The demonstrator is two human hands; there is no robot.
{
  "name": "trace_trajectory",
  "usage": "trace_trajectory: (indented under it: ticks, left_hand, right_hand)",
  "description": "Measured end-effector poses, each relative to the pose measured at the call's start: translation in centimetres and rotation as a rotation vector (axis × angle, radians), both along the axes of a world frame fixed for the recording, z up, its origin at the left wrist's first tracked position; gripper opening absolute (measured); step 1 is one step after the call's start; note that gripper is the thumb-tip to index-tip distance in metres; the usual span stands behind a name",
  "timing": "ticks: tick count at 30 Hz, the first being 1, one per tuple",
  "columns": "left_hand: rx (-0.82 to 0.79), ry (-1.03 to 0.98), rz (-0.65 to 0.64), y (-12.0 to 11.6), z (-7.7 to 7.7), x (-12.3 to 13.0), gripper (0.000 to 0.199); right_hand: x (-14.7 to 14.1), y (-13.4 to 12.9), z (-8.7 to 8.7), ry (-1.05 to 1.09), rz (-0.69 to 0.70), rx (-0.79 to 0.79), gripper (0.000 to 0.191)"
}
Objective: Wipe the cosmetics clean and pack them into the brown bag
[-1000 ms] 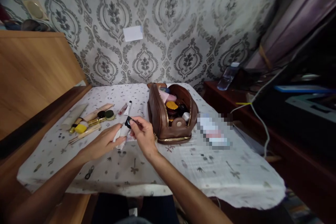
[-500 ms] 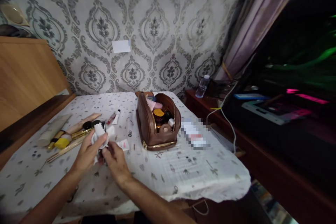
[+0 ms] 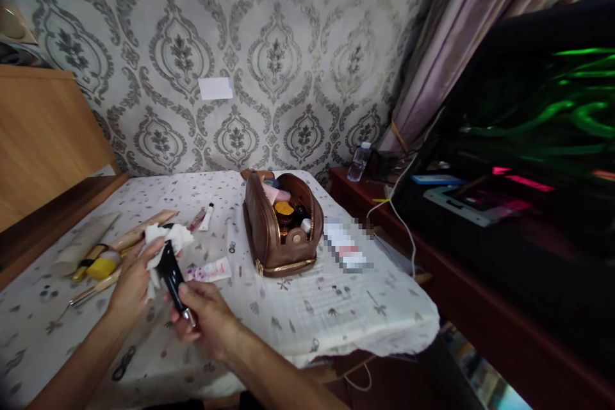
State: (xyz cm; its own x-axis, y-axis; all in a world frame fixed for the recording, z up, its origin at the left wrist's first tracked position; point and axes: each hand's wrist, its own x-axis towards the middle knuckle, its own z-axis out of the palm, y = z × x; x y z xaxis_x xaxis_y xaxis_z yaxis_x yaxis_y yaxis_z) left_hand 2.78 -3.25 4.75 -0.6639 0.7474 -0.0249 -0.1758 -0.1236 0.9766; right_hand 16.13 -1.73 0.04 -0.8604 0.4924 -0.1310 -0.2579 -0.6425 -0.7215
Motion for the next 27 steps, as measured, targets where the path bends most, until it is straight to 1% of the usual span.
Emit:
trace_trajectory:
  ticks: [1, 3, 4, 6, 8, 10, 12, 13, 15, 16, 18, 19, 21, 22, 23, 25, 27]
  left_hand:
    - [-0.028, -0.014, -0.024, -0.2, -0.2, 0.0, 0.046]
    - [-0.073, 0.004, -0.030, -0.5, -0.7, 0.1, 0.049]
    - [-0.089, 0.029, -0.019, -0.6, -1.0, 0.2, 0.050]
    - [-0.118, 0.071, -0.006, -0.9, -1.8, 0.6, 0.052]
    - [-0.156, 0.063, -0.071, -1.3, -2.8, 1.2, 0.057]
    - [-0.201, 0.023, -0.186, -1.6, -4.0, 1.7, 0.066]
    - [-0.223, -0.008, -0.285, -1.8, -4.7, 1.9, 0.073]
    - [-0.214, -0.004, -0.305, -1.9, -4.8, 1.8, 0.075]
    - [-0.149, 0.072, -0.282, -1.9, -4.4, 1.4, 0.073]
    - [-0.109, 0.144, -0.261, -1.8, -4.0, 1.0, 0.069]
    - [-0.058, 0.326, -0.248, -1.8, -3.0, 0.3, 0.060]
    - [-0.063, 0.407, -0.268, -1.9, -2.5, 0.1, 0.056]
    - [-0.131, 0.502, -0.366, -2.1, -1.9, -0.1, 0.056]
    - [-0.173, 0.511, -0.426, -2.2, -1.7, 0.0, 0.057]
    - [-0.211, 0.503, -0.483, -2.3, -1.7, 0.1, 0.058]
    - [-0.254, 0.472, -0.576, -2.5, -1.7, 0.5, 0.062]
    - [-0.276, 0.435, -0.607, -2.6, -1.8, 0.6, 0.070]
  right_hand:
    - [-0.1, 0.0, 0.3, 0.039, 0.039, -0.070, 0.056]
    - [-0.4, 0.0, 0.8, 0.090, 0.079, -0.168, 0.055]
    - [-0.7, 0.0, 0.9, 0.102, 0.074, -0.198, 0.056]
    - [-1.2, -0.1, 1.0, 0.099, -0.004, -0.209, 0.060]
    - [-1.8, -0.2, 0.7, 0.050, -0.136, -0.176, 0.062]
    - [-2.1, -0.1, 0.1, -0.036, -0.243, -0.114, 0.065]
    - [-2.0, 0.0, -0.6, -0.116, -0.260, -0.010, 0.069]
    - [-1.8, 0.1, -1.0, -0.153, -0.245, 0.062, 0.071]
    - [-1.1, 0.6, -1.3, -0.233, -0.224, 0.245, 0.074]
    - [-0.6, 0.9, -1.3, -0.279, -0.246, 0.345, 0.072]
    - [0.4, 1.7, -0.8, -0.347, -0.355, 0.529, 0.068]
    - [1.0, 2.2, -0.4, -0.353, -0.426, 0.598, 0.065]
    - [1.8, 3.0, 0.8, -0.307, -0.527, 0.666, 0.060]
    - [2.2, 3.4, 1.4, -0.264, -0.542, 0.674, 0.058]
    - [2.4, 3.7, 2.0, -0.222, -0.534, 0.675, 0.055]
    - [3.0, 4.2, 2.9, -0.172, -0.475, 0.682, 0.047]
    - [3.7, 4.4, 3.6, -0.163, -0.445, 0.708, 0.045]
